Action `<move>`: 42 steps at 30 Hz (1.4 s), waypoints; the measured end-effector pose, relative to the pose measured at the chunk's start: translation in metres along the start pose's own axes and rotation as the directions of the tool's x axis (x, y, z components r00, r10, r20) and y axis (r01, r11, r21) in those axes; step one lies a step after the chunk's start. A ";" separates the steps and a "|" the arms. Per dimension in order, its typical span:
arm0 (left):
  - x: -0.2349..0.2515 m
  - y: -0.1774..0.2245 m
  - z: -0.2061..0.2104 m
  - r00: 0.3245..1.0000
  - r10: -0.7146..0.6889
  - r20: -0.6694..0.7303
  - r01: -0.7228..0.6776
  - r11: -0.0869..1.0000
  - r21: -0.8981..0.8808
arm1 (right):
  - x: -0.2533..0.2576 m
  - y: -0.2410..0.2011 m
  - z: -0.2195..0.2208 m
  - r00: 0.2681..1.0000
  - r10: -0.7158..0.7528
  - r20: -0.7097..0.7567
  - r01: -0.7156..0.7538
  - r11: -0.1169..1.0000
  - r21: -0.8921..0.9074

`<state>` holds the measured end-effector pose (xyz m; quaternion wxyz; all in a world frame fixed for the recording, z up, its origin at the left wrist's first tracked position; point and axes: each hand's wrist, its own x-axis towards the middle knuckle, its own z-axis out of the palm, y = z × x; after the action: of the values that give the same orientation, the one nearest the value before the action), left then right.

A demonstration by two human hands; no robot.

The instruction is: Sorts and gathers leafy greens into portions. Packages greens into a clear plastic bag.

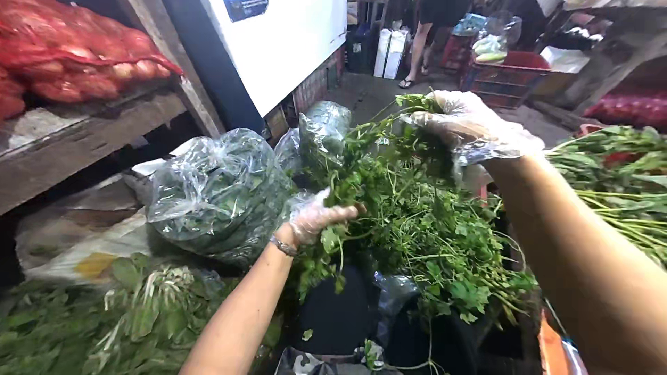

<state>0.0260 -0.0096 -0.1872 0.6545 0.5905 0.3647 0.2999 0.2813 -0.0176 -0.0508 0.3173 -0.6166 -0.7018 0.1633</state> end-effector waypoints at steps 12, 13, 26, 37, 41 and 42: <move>0.001 -0.011 0.003 0.992 -0.008 -0.126 0.017 0.998 0.065 | 0.012 0.054 0.025 0.997 -0.077 -0.021 0.059 0.882 -0.468; 0.004 -0.013 0.006 0.972 0.001 -0.233 0.011 0.999 0.050 | 0.011 0.056 0.028 0.996 -0.080 -0.026 0.052 0.823 -0.565; 0.030 -0.033 0.063 0.892 -0.014 -0.452 -0.274 0.779 -0.564 | -0.003 0.027 0.112 0.910 0.394 -0.131 -0.202 0.695 0.690; 0.015 -0.007 0.031 0.852 -0.173 -0.493 0.001 0.944 -0.330 | -0.037 -0.003 0.122 0.886 0.460 0.064 -0.310 0.484 0.818; 0.012 0.033 -0.017 0.857 0.136 -0.498 -0.178 0.983 -0.038 | -0.003 0.004 0.069 0.968 0.236 -0.084 -0.187 0.903 0.388; 0.009 0.047 -0.030 0.849 0.201 -0.490 -0.208 0.977 0.040 | 0.003 0.000 0.049 0.986 0.132 -0.097 -0.104 0.962 0.252</move>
<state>0.0083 0.0204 -0.1427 0.5089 0.5257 0.4519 0.5103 0.2498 -0.0067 -0.0862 0.4201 -0.6215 -0.6190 0.2327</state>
